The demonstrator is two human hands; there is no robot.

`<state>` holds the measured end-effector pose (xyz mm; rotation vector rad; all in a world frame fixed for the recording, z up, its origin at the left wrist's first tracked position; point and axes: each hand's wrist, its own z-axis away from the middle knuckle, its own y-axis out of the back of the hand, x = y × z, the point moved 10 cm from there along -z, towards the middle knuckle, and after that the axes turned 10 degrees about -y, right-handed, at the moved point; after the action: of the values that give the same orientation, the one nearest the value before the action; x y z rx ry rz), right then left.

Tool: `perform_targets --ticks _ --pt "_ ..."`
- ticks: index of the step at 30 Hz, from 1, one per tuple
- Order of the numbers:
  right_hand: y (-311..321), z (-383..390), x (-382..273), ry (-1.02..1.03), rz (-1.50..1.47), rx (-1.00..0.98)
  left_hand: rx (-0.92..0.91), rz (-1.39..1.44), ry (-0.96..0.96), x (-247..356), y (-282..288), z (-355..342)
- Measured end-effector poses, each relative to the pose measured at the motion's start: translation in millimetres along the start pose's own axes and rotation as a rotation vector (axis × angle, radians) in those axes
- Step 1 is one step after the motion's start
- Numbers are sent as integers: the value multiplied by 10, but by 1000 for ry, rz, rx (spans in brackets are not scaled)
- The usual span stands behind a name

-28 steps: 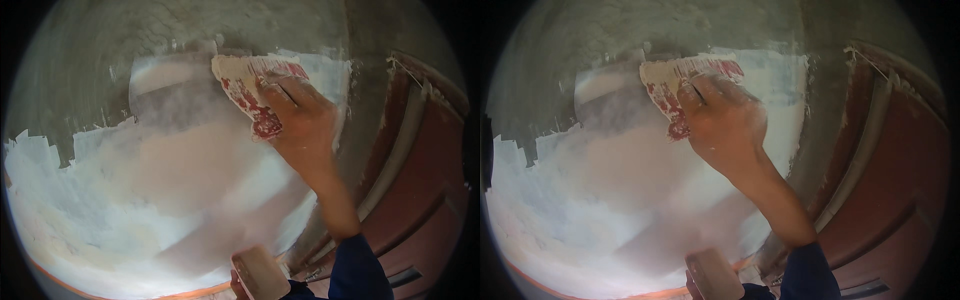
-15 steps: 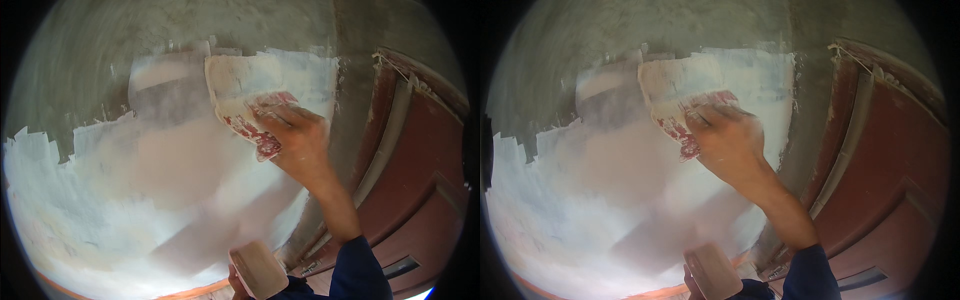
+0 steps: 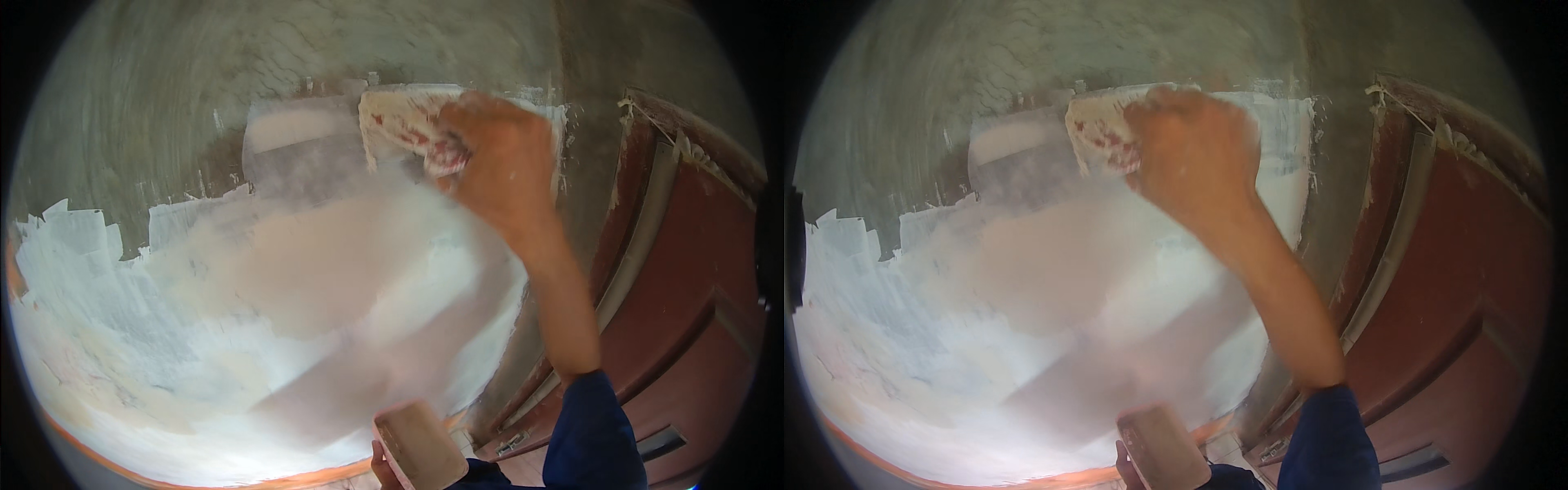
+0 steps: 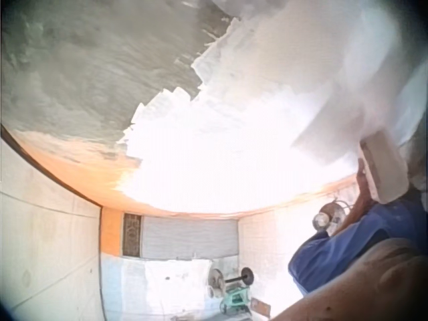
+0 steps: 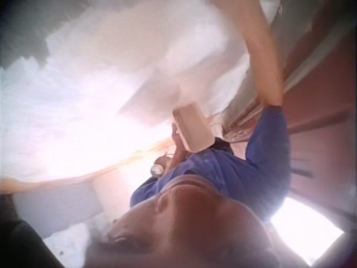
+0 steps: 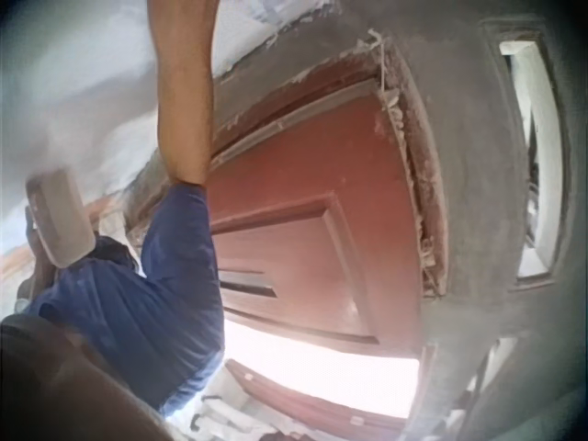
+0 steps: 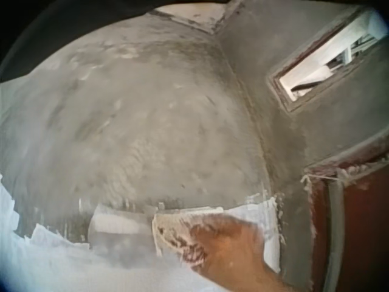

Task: The person applies plaster to a ceiling using a spatula while holding a container of the material.

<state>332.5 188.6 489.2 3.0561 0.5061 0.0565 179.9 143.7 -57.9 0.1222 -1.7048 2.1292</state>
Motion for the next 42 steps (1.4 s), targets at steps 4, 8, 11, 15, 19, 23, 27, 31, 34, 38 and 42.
perform_targets --ticks 4,8,11,15,19,23,27,31,34,38,42 --pt "-14 269 -86 -18 -32 -11 -6 6 -13 39 33 -41" --pt "-38 557 -88 -24 -57 -107 -24 9 -10 43 47 -49" --pt "90 560 251 -163 -244 -168 -31 -6 6 5 43 -54" --pt "317 412 422 -244 -347 42 -19 6 0 35 50 -19" --pt "-33 589 305 -67 -159 122 -7 5 -8 36 86 -51" --pt "-199 767 200 -12 -15 171 -15 18 -18 75 9 -137" --pt "-270 911 178 9 18 133 -9 16 -35 106 83 -177" --pt "-286 1130 156 39 37 118 -37 22 -45 100 80 -190" --pt "-307 1320 175 14 21 -44 -54 22 -49 64 118 -170" --pt "27 1301 318 -109 -170 -45 -50 20 -57 8 198 -99" --pt "358 714 341 -105 -247 142 -29 23 -90 27 280 -13"
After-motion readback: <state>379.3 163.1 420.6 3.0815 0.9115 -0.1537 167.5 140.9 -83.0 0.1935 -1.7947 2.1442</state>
